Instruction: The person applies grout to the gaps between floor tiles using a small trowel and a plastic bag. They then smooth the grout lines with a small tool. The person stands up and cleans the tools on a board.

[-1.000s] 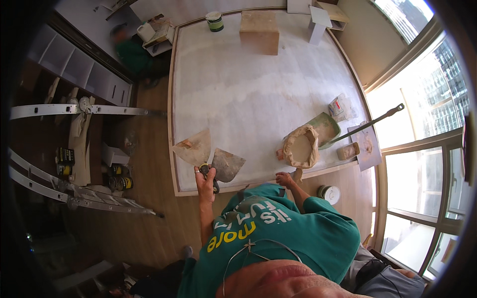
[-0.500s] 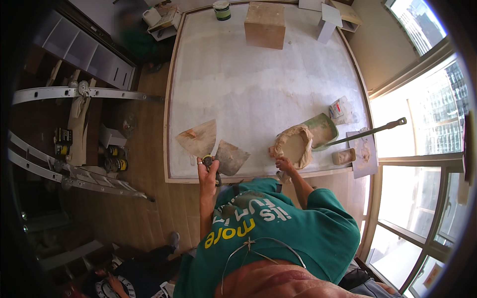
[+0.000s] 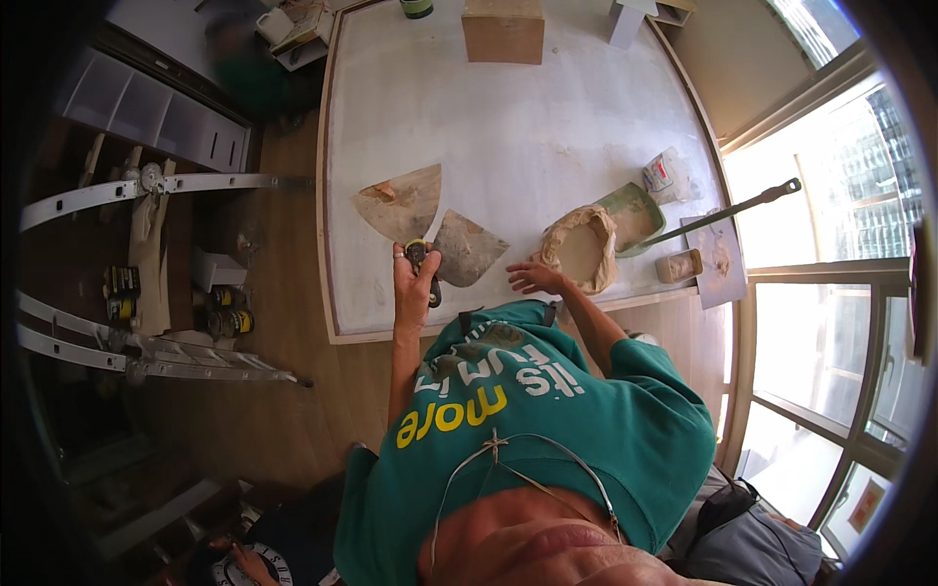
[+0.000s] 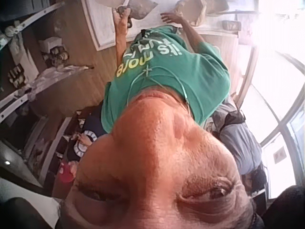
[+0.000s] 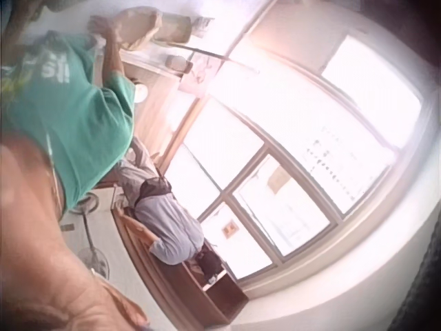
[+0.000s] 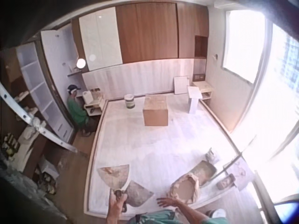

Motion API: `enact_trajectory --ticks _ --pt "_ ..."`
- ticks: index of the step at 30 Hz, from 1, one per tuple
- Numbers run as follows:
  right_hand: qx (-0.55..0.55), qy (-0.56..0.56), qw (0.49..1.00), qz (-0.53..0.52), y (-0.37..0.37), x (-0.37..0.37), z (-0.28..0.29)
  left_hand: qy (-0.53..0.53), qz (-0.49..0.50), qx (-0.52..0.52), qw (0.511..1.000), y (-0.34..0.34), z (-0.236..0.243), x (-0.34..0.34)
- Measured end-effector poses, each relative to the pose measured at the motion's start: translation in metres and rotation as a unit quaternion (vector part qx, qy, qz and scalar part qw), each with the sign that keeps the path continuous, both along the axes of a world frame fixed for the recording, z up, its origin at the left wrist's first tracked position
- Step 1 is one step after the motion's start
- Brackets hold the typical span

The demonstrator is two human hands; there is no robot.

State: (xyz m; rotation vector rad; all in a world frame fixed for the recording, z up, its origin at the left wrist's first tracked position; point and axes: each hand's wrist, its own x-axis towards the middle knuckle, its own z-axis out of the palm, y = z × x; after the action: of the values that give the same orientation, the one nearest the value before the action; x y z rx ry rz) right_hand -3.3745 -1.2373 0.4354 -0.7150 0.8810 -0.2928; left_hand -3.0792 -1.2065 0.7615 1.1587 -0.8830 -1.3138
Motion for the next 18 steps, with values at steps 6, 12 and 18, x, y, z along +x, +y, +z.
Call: enact_trajectory --ticks 6,12,18 --pt "-0.397 0.342 0.785 -0.331 -0.202 -0.164 0.139 0.016 -0.033 -0.044 0.998 -0.01 0.0 -0.002" --pt "-0.438 0.266 0.745 -0.428 -0.253 -0.128 0.261 -0.011 0.062 -0.048 0.997 0.011 0.001 0.038" --pt "-0.301 0.179 0.91 -0.224 -0.159 -0.015 0.162 0.026 0.095 -0.047 0.994 0.007 -0.013 0.072"
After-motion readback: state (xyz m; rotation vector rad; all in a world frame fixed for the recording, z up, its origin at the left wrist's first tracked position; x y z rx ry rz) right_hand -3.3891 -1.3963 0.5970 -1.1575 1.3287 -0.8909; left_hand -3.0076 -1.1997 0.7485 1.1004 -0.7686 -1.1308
